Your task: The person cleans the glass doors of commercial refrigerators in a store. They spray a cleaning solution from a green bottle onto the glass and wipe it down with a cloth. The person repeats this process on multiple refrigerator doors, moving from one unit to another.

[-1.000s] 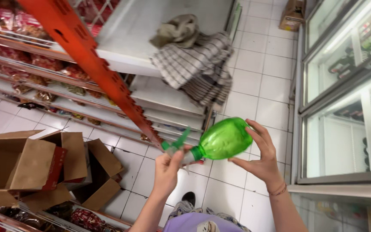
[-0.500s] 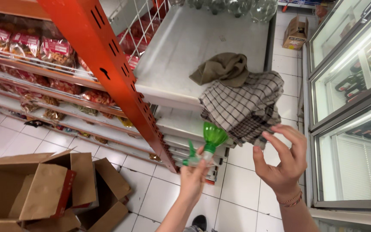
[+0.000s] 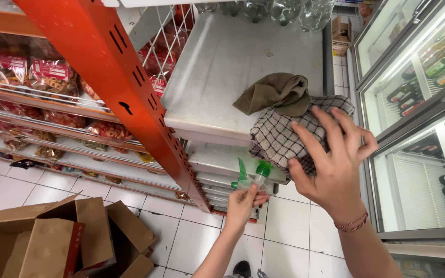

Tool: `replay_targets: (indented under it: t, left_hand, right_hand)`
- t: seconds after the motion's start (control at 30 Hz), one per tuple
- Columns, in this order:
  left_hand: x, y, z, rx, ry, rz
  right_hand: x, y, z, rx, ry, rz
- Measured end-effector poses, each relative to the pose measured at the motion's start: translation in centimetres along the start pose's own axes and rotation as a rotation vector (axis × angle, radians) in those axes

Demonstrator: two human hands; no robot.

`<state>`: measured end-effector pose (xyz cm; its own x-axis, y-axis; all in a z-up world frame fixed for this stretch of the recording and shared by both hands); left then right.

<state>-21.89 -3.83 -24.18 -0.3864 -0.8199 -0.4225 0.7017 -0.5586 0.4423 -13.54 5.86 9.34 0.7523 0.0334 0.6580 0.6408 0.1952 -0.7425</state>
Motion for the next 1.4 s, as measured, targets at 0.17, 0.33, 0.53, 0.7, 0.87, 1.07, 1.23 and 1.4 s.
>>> replay_targets:
  t: [0.17,0.33,0.53,0.7,0.87,1.07,1.23,1.4]
  left_hand:
    - [1.0,-0.1,0.0,-0.049,-0.041,-0.082]
    - [1.0,2.8,2.1,-0.068,-0.306,-0.046]
    - [-0.6,10.2,9.9,0.043,-0.887,-0.02]
    - [-3.1,17.6,20.4,-0.519,-0.746,0.068]
    - [-7.2,20.7,25.3,-1.006,-0.803,0.143]
    - [-10.6,17.6,26.4,-1.012,-0.847,0.027]
    - [-7.8,20.1,27.4,-1.173,-0.661,0.1]
    - [-4.1,24.2,25.9,-1.386,-0.312,0.109]
  right_hand:
    - [-0.9,-0.2,-0.2,-0.028,-0.034,-0.039]
    - [-0.9,-0.6,-0.6,-0.086,-0.057,-0.021]
    - [-1.5,-0.6,-0.5,-0.102,-0.15,0.019]
    - [-2.7,0.7,-0.9,0.132,-0.065,0.045]
    - [-3.6,2.7,-0.5,0.371,0.01,0.055]
    - [-3.9,3.3,0.1,0.418,-0.021,0.032]
    - [-2.7,2.1,1.6,0.157,-0.217,0.176]
    - [-1.3,-1.1,-0.2,0.003,-0.19,0.105]
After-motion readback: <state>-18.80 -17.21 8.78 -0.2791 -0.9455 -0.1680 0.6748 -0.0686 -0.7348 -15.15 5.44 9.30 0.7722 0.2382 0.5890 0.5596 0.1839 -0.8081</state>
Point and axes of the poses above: each hand's wrist, its own y-axis away from the middle knuckle, its own x-axis out of the back of the hand, z = x × y, the point moved 7 cm from there along -y, towards the middle knuckle, and after that the axes turned 12 degrees about x, right-handed, at the moved point
